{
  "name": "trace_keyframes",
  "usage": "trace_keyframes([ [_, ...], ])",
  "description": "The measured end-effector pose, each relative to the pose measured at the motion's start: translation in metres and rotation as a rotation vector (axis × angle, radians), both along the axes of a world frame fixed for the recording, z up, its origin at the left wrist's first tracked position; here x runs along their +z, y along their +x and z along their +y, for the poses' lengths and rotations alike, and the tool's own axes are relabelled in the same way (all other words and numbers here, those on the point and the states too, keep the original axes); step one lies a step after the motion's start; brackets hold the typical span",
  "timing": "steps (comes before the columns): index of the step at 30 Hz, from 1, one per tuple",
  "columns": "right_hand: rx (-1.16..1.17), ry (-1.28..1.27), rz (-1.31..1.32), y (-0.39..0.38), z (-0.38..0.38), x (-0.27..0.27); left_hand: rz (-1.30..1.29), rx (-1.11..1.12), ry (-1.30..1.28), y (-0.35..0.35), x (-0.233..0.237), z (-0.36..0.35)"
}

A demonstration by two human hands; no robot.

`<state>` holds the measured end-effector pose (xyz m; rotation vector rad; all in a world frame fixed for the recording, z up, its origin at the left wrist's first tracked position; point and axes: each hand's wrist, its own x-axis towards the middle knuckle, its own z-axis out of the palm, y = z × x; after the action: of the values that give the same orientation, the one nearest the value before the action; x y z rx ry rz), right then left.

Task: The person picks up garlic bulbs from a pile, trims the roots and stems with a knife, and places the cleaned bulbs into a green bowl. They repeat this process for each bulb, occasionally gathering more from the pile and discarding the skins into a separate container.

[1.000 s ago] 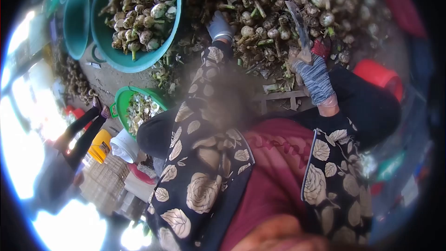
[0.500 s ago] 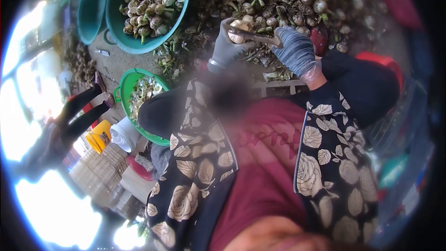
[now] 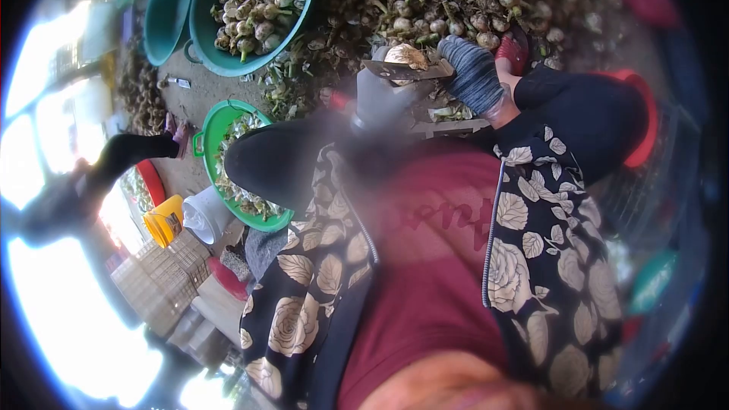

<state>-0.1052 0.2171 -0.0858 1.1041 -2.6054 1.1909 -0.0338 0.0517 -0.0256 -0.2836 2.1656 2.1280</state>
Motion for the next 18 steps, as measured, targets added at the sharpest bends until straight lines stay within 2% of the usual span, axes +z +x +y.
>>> trace_keyframes([
  [1, -0.009, 0.027, -0.028, 0.001, 0.001, 0.000, -0.035, -0.012, 0.021, 0.000, 0.005, 0.002],
  [4, -0.306, 0.196, -0.740, -0.031, 0.014, -0.033, -0.143, -0.062, 0.010, 0.014, 0.045, 0.022],
  [5, -0.144, 0.426, -0.388, -0.037, 0.033, -0.042, 0.065, -0.198, -0.276, 0.016, 0.051, 0.021],
  [6, -0.054, 0.613, 0.025, -0.043, 0.050, -0.044, -0.041, -0.169, -0.112, 0.020, 0.053, 0.021],
  [7, -0.168, 0.428, -0.226, -0.049, 0.045, -0.035, -0.122, -0.122, 0.054, 0.018, 0.048, 0.020],
  [8, -0.299, 0.203, -0.440, -0.055, 0.038, -0.025, -0.087, -0.028, 0.053, 0.016, 0.043, 0.014],
  [9, -0.358, 0.073, -0.452, -0.043, 0.031, -0.018, -0.060, -0.018, 0.119, 0.013, 0.037, 0.004],
  [10, -0.417, -0.064, -0.465, -0.038, 0.025, -0.013, -0.074, -0.050, -0.144, 0.012, 0.035, 0.000],
  [11, -0.349, 0.021, -0.463, -0.036, 0.022, -0.012, -0.102, -0.086, -0.409, 0.013, 0.033, -0.003],
  [12, -0.278, 0.110, -0.469, -0.031, 0.020, -0.011, -0.022, -0.197, -0.716, 0.011, 0.035, -0.003],
  [13, -0.204, 0.198, -0.470, -0.028, 0.017, -0.004, 0.266, -0.266, -0.905, 0.008, 0.023, -0.006],
  [15, 0.008, 0.240, -0.263, -0.025, 0.013, 0.020, 0.642, -0.448, -1.164, -0.001, 0.000, -0.005],
  [17, 0.030, 0.239, -0.116, -0.019, -0.003, 0.036, 0.665, -0.698, -1.175, -0.003, -0.005, -0.005],
  [18, 0.090, 0.411, -0.160, -0.020, -0.011, 0.048, 0.674, -0.827, -1.176, -0.005, -0.007, -0.005],
])
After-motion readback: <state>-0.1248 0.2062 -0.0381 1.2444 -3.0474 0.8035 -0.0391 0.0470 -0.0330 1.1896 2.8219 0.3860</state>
